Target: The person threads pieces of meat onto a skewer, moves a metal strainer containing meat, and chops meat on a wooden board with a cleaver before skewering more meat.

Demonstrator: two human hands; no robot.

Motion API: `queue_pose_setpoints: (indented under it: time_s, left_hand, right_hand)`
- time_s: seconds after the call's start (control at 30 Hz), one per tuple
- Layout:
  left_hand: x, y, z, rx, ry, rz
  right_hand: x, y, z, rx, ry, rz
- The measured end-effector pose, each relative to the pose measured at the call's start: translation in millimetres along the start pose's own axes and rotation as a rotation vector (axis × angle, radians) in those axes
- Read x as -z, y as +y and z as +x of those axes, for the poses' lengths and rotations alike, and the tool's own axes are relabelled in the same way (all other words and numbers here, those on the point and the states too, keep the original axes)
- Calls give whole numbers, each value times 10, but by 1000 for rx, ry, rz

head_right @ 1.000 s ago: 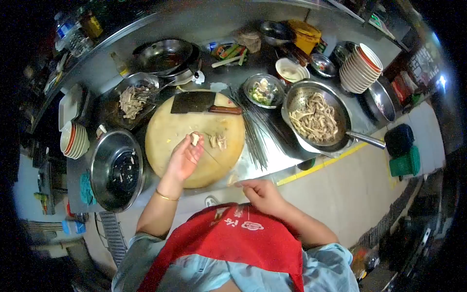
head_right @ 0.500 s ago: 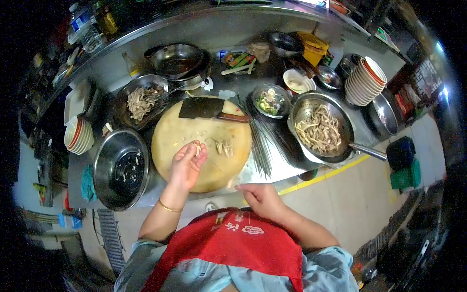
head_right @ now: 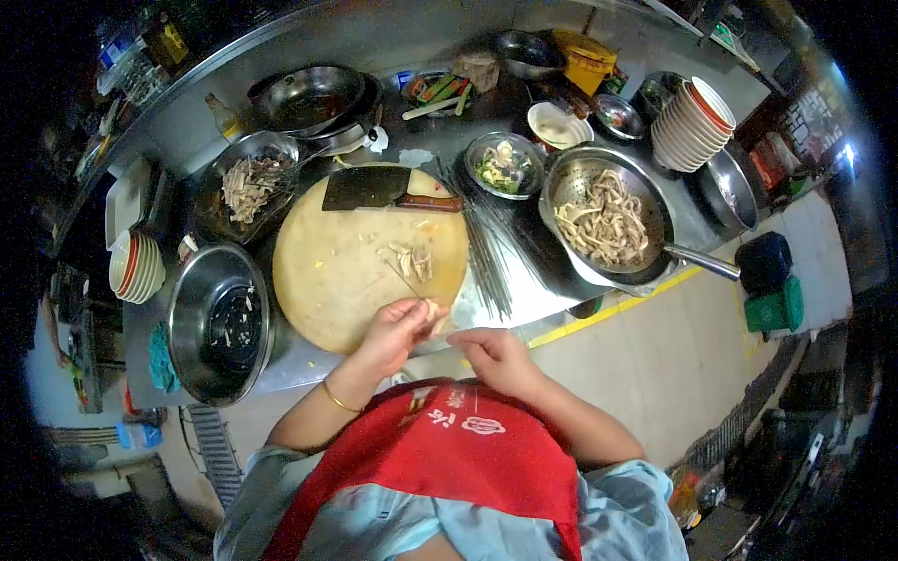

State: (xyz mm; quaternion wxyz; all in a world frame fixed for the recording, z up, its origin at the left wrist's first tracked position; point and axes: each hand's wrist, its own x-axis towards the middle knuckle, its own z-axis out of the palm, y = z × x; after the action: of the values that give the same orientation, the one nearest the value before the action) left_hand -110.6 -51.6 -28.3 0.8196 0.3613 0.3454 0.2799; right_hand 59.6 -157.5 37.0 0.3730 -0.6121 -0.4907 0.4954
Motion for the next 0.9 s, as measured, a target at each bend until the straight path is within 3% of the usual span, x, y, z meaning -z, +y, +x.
queue_pose_setpoints:
  time_s: [0.07,0.1,0.27,0.47,0.57,0.67,0.77,0.87,0.9]
  left_hand:
    - [55,-11,145,-114,13,348]
    - [295,-157,390,-306,56,563]
    - [583,218,826,-211,358,1254]
    - [572,74,981,-417,340,1573]
    - [600,61,855,-409,351,1310]
    - [778,27,817,-210,277,533]
    - [821,174,595,-44,16,-450]
    - [678,322,392,57,56,-560]
    - [646,324,346,7,56,-524]
  right_hand:
    - [100,60,-62,-146,6,102]
    - [142,60,-89,-128,25,129]
    - [235,109,-177,-145,114,148]
    - [203,153,-255,-119,150,197]
    - [199,165,-244,-126,124,181]
    - [178,152,-198,-131,72,147]
    - [124,143,-142,-100,5,66]
    - [65,79,-83,-35,-43,-39]
    - [47,39,-72,-28,-46,-62]
